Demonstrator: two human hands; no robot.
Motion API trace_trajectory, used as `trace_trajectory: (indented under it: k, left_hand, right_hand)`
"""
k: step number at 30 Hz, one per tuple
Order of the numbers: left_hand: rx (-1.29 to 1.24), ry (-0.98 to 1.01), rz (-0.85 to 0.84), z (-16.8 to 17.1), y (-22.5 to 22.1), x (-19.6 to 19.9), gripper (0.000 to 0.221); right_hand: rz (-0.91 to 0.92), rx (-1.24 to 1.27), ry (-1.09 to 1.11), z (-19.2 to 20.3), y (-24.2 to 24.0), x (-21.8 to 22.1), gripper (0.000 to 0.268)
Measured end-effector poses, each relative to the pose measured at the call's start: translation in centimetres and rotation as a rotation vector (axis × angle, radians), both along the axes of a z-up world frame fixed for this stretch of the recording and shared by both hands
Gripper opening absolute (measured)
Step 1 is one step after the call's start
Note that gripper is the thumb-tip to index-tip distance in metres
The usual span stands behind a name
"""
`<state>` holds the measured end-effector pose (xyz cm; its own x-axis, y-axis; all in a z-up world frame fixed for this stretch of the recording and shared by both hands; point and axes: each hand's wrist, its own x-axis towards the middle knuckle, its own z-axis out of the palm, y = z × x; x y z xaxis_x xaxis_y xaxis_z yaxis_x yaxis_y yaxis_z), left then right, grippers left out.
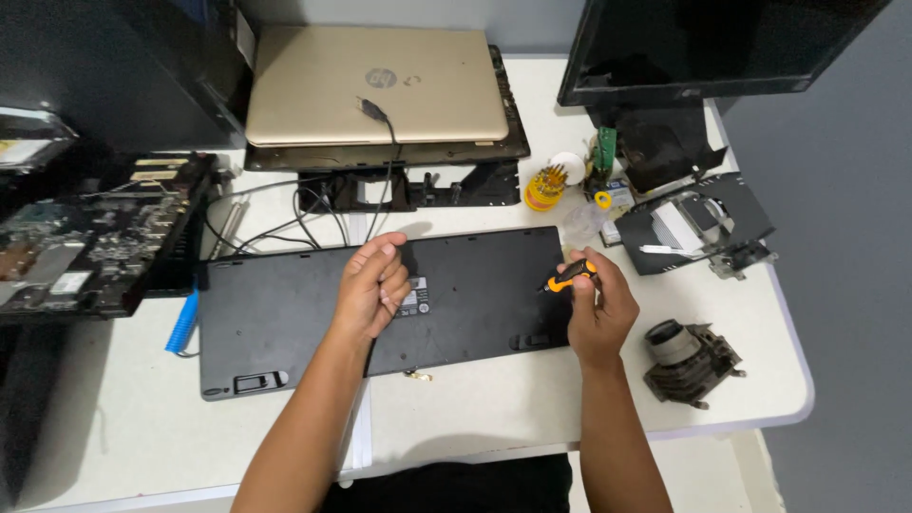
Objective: Disassembling a laptop and removing screws from a keyboard using a screwdriver.
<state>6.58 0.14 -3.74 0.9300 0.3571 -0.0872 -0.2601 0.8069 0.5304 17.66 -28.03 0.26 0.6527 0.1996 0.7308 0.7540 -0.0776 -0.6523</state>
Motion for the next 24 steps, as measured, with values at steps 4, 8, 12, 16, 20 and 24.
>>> trace_trajectory:
  k: [4, 8, 12, 16, 20, 24]
  left_hand:
    - [-0.001, -0.005, 0.000, 0.0, 0.1, -0.2, 0.020]
    - [-0.011, -0.006, -0.005, 0.0, 0.1, -0.1, 0.021]
    - [-0.019, -0.004, -0.011, 0.1, 0.1, -0.1, 0.021]
    - [-0.023, -0.003, -0.014, -0.1, 0.2, 0.0, 0.021]
    - [-0.021, 0.012, -0.011, 0.2, 0.1, -0.2, 0.021]
    - [-0.021, 0.010, -0.011, 0.1, 0.0, -0.2, 0.021]
  right_hand:
    - [0.011, -0.042, -0.027, 0.0, 0.4, -0.2, 0.029]
    - [0.053, -0.072, -0.037, -0.3, 0.1, 0.1, 0.028]
    - [0.074, -0.069, -0.034, -0.6, 0.0, 0.4, 0.027]
    - [0.076, -0.061, -0.025, -0.8, -0.1, 0.7, 0.028]
    - [0.094, -0.066, -0.034, -0.5, -0.1, 0.6, 0.024]
    - [0.129, 0.043, -0.090, -0.6, -0.1, 0.6, 0.021]
